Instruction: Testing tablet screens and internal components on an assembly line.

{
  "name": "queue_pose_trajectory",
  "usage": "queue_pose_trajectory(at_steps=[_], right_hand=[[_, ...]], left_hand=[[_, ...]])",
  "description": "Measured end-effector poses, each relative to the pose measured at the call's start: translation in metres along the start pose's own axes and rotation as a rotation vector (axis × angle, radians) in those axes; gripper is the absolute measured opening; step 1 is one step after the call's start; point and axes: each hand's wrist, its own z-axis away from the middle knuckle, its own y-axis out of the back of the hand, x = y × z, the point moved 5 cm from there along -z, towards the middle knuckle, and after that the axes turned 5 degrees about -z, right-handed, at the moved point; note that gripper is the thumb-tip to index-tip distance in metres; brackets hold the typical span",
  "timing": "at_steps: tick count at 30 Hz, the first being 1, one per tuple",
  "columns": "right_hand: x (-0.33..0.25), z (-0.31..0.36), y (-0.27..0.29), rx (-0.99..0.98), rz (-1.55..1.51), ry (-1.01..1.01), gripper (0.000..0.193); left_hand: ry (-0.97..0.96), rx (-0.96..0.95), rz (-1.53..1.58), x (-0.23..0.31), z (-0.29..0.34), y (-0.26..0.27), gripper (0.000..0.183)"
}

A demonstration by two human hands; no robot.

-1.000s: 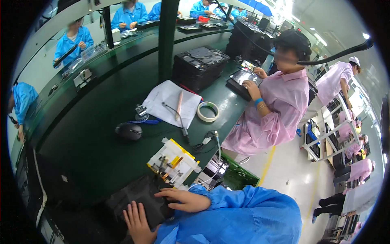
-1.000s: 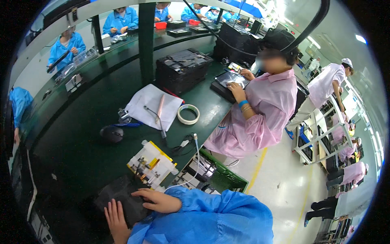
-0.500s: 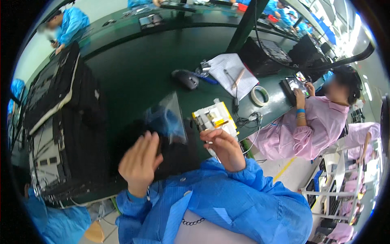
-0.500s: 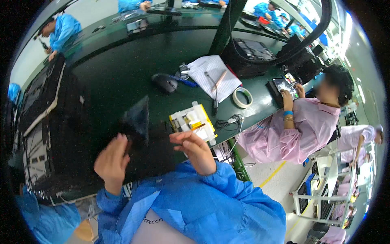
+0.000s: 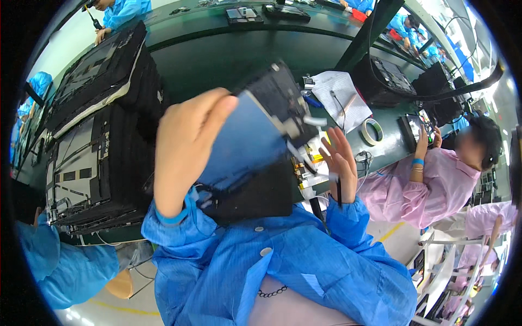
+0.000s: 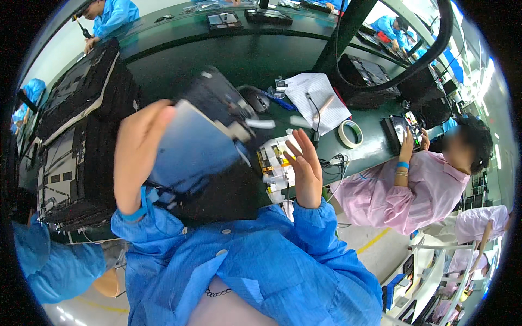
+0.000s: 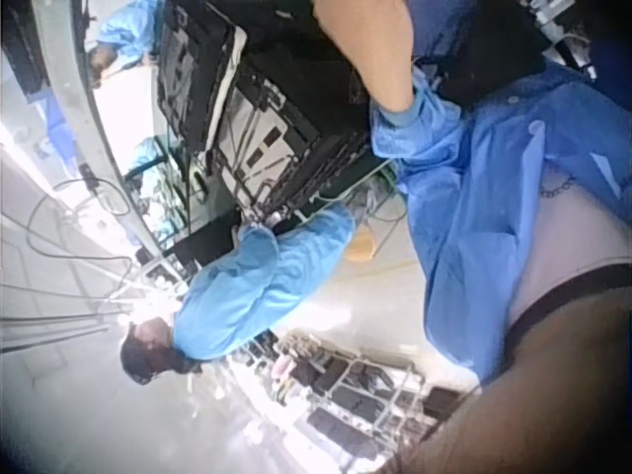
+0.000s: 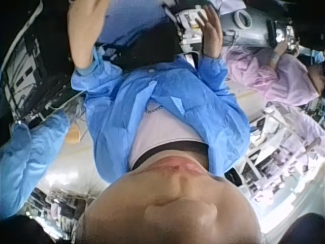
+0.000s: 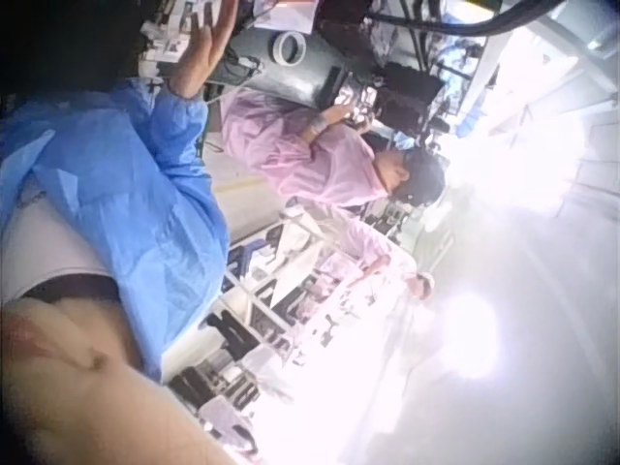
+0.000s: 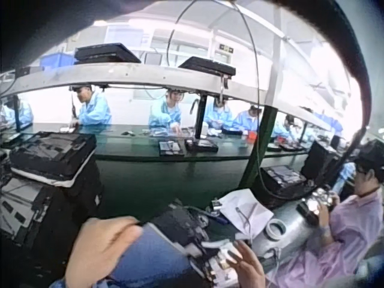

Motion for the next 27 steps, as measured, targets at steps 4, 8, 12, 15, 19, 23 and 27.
queue_pose_trajectory(at_steps=[4, 8, 12, 15, 19, 23, 27], right_hand=[[-0.004, 0.003, -0.035, -0.15, 0.199, 0.01, 0.048], [0.014, 0.026, -0.08, -0.39, 0.92, 0.294, 0.061], [0.053, 0.033, -0.088, -0.537, 1.041, 0.229, 0.065], [0.047, 0.032, -0.081, -0.411, 0.982, 0.119, 0.063], [0.015, 0.006, -0.055, -0.495, 1.111, 0.162, 0.059], [0.01, -0.088, -0.04, -0.566, 1.344, 0.385, 0.042], [0.058, -0.183, 0.037, -0.529, 1.479, 0.384, 0.033]], left_hand=[[0.016, -0.551, 0.115, -0.054, -0.018, -0.079, 0.038], [-0.01, -0.926, 0.147, -0.089, -0.011, -0.144, 0.038], [0.064, -1.004, 0.275, -0.104, -0.004, -0.174, 0.036], [-0.115, -0.509, 0.176, -0.091, -0.004, -0.132, 0.037], [-0.047, -0.268, 0.304, -0.04, 0.016, -0.06, 0.047], [0.012, -0.036, 1.13, -0.002, 0.058, -0.006, 0.059], [-0.479, 0.069, 1.497, 0.094, 0.083, 0.052, 0.05]])
